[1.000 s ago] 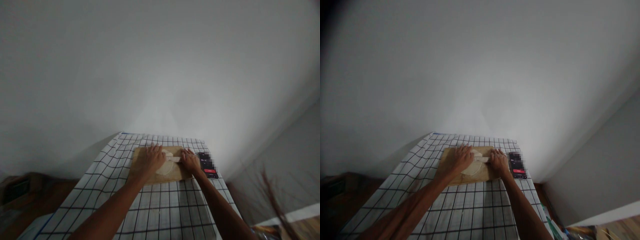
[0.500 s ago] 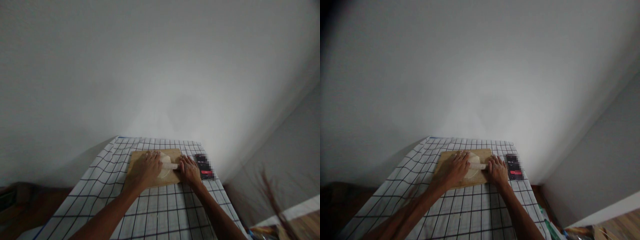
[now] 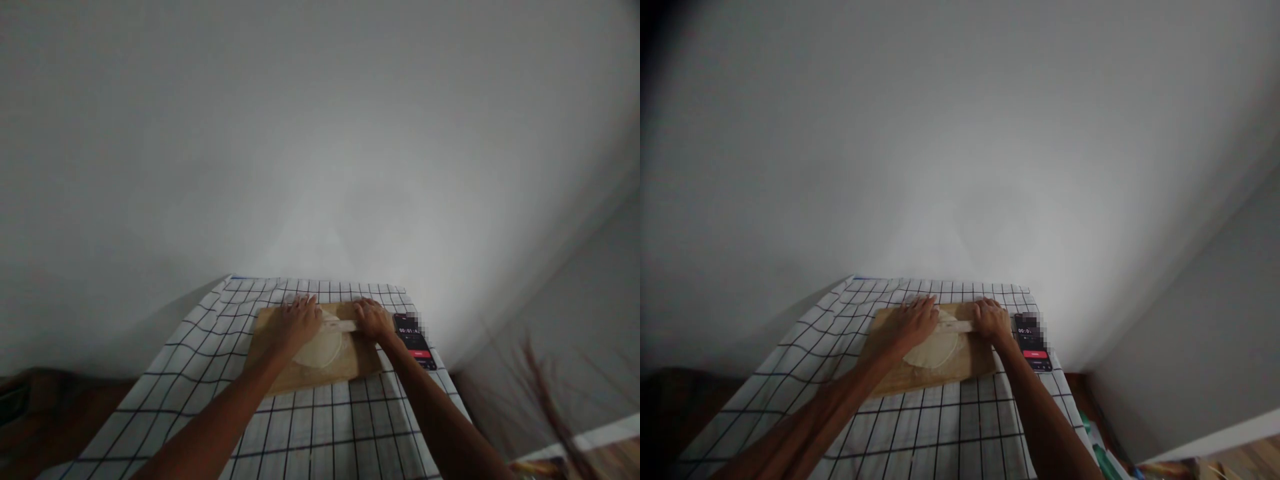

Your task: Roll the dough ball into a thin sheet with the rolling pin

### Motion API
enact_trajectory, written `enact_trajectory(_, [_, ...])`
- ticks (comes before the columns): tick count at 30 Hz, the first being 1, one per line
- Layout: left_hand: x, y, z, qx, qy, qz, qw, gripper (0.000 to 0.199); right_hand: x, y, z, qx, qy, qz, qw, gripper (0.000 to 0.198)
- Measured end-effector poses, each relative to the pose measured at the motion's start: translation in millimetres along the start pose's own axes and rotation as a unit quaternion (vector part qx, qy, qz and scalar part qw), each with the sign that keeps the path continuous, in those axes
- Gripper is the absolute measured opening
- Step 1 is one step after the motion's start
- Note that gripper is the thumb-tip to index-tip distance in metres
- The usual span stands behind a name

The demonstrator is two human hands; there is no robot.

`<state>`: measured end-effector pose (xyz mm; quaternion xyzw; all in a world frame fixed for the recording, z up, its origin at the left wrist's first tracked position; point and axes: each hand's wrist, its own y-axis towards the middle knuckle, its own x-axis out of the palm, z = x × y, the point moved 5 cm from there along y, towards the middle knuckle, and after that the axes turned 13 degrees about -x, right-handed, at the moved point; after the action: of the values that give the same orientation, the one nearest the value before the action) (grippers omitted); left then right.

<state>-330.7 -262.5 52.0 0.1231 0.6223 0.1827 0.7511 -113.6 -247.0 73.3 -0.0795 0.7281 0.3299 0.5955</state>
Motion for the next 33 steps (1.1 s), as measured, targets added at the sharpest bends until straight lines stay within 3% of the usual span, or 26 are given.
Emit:
enact_trajectory(8, [-30.2, -38.6, 17.2, 0.096, -0.027, 0.018, 0.995, 0.042, -8.7, -56.3, -24.5, 0.028, -0.004, 0.021, 0.999, 0.040])
enact_trajectory(13, [-42.4, -65.0, 17.0, 0.101, -0.062, 0.028, 0.993, 0.044, -18.2, -92.6, -48.8, 0.005, 0.028, 0.033, 0.999, 0.037])
enact_trajectory(16, [-50.7, -82.9, 15.5, 0.129, -0.071, 0.003, 0.989, 0.045, -26.1, -105.0, -59.6, 0.004, 0.035, 0.036, 0.999, 0.027])
enact_trajectory(19, [-58.2, -94.0, 1.6, 0.148, -0.115, -0.059, 0.981, 0.044, -34.7, -112.0, -65.6, -0.010, 0.046, 0.046, 0.998, 0.021])
enact_trajectory(22, [-64.2, -85.1, -27.8, 0.099, -0.216, -0.136, 0.962, 0.046, -42.0, -115.1, -61.3, -0.013, 0.076, 0.069, 0.995, 0.024])
enact_trajectory(26, [-72.1, -45.3, -54.9, -0.004, -0.266, -0.134, 0.955, 0.047, -46.3, -102.2, -39.2, 0.048, 0.149, 0.135, 0.978, 0.023])
enact_trajectory(28, [-70.5, -24.4, -43.2, 0.013, -0.241, -0.138, 0.960, 0.045, -43.2, -84.8, -28.3, 0.085, 0.187, 0.171, 0.964, 0.030])
enact_trajectory(33, [-52.6, 7.3, 30.6, 0.207, -0.114, -0.196, 0.952, 0.048, -22.4, -35.4, -14.8, 0.133, 0.269, 0.225, 0.927, 0.041])
